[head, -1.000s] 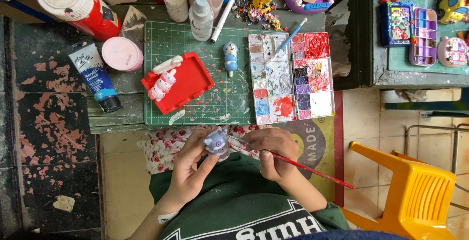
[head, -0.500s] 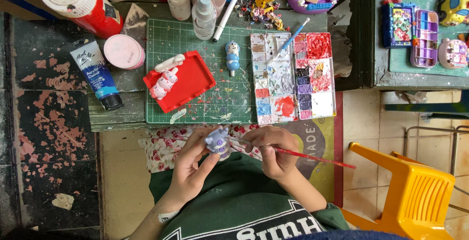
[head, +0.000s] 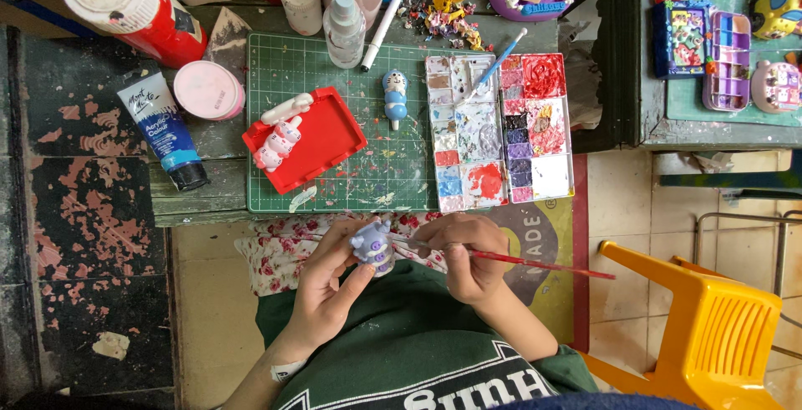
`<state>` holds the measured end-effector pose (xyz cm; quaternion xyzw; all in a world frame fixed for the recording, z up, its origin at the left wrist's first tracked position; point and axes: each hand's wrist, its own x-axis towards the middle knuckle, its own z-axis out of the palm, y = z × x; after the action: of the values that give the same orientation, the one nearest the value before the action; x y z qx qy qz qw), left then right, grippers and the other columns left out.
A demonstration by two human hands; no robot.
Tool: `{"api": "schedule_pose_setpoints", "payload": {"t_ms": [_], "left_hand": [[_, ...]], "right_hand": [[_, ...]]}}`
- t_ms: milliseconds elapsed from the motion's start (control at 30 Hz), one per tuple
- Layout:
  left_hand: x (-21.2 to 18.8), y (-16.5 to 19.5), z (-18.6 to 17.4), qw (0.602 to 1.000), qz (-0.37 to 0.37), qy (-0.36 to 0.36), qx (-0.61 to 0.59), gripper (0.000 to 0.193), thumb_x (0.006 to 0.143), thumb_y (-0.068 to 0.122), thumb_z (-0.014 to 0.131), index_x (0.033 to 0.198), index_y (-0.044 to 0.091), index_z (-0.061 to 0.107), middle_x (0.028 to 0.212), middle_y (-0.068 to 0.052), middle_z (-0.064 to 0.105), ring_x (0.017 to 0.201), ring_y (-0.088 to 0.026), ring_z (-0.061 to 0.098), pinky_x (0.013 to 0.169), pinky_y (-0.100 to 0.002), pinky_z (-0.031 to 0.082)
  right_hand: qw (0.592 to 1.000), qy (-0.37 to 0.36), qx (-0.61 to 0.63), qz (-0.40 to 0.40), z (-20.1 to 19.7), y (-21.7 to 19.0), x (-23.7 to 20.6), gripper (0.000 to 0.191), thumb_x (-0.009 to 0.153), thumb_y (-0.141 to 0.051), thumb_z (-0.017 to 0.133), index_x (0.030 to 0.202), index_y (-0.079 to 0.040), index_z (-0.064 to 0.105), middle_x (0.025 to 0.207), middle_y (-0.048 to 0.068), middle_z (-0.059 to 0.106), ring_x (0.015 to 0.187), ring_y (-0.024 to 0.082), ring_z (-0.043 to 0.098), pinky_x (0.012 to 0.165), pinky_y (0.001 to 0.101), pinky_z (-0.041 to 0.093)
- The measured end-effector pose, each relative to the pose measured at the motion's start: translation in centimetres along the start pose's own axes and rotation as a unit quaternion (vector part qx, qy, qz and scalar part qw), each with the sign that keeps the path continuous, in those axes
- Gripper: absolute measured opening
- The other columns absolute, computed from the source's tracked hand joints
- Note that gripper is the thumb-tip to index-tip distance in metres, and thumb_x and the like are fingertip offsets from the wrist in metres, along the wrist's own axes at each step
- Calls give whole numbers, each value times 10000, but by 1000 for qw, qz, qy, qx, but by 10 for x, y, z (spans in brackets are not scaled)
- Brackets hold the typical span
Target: The person paints small figurines using a fine brush and acrylic paints from a palette. They hold a purple figurine and apply paint to its details, then switch to a pink figurine and continue painting its features.
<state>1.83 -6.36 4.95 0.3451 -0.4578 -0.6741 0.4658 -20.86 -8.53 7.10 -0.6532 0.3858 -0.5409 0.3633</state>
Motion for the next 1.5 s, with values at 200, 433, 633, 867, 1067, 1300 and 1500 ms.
{"api": "schedule_pose_setpoints", "payload": {"t_ms": [200, 433, 633, 867, 1067, 1300, 1500], "left_hand": [[1, 3, 0, 1000, -3, -2, -6, 399, 1009, -1, 586, 1389, -119, 555, 1413, -140, 493, 1323, -216, 566, 1124, -361, 487], [2, 2, -1, 1000, -9, -7, 7, 387, 1008, 11, 586, 1376, -109, 566, 1416, -134, 489, 1296, -211, 589, 1101, -358, 512], [2, 4, -1, 1000, -4, -7, 13, 390, 1013, 23, 587, 1379, -110, 562, 1412, -136, 497, 1307, -211, 580, 1108, -358, 509], [3, 6, 0, 1000, -11, -9, -8, 413, 1018, 29, 585, 1407, -106, 547, 1403, -136, 499, 1295, -216, 579, 1103, -357, 499], [4, 5, -1, 1000, -9, -13, -23, 399, 1033, 29, 579, 1406, -111, 545, 1431, -140, 494, 1311, -215, 567, 1105, -352, 496], [5, 1, -1, 1000, -5, 11, -11, 441, 1021, 28, 583, 1437, -102, 517, 1472, -130, 482, 1270, -198, 588, 1069, -332, 501], [6, -1, -2, 1000, -6, 18, -8, 418, 1033, 33, 576, 1429, -93, 529, 1440, -125, 497, 1271, -194, 602, 1076, -341, 514]], "right_hand": [[1000, -17, 12, 6, -2, -3, 3, 148, 1064, -117, 514, 977, -7, 561, 851, 202, 717, 702, 237, 741, 654, 325, 607], [999, -30, 2, -11, -2, -1, 4, 158, 1061, -131, 516, 958, -24, 569, 817, 156, 715, 753, 272, 771, 682, 343, 621], [1000, -17, -2, -17, -2, -1, 7, 152, 1040, -112, 508, 941, -14, 569, 836, 179, 725, 723, 262, 764, 667, 333, 624], [1000, -27, 1, -3, -3, -2, 10, 142, 1043, -107, 507, 952, -14, 562, 854, 200, 731, 690, 231, 755, 638, 324, 617], [1000, -22, 2, -5, -4, -2, 12, 142, 1051, -101, 500, 957, -12, 556, 868, 203, 733, 705, 227, 760, 652, 322, 626], [997, 56, 38, 21, -8, 2, 0, 178, 1097, -128, 442, 999, -6, 528, 924, 218, 730, 698, 204, 709, 668, 316, 613], [989, 111, 82, 52, -8, 14, -12, 160, 1132, -156, 449, 1142, -4, 499, 1087, 229, 709, 733, 182, 715, 630, 239, 521]]}}
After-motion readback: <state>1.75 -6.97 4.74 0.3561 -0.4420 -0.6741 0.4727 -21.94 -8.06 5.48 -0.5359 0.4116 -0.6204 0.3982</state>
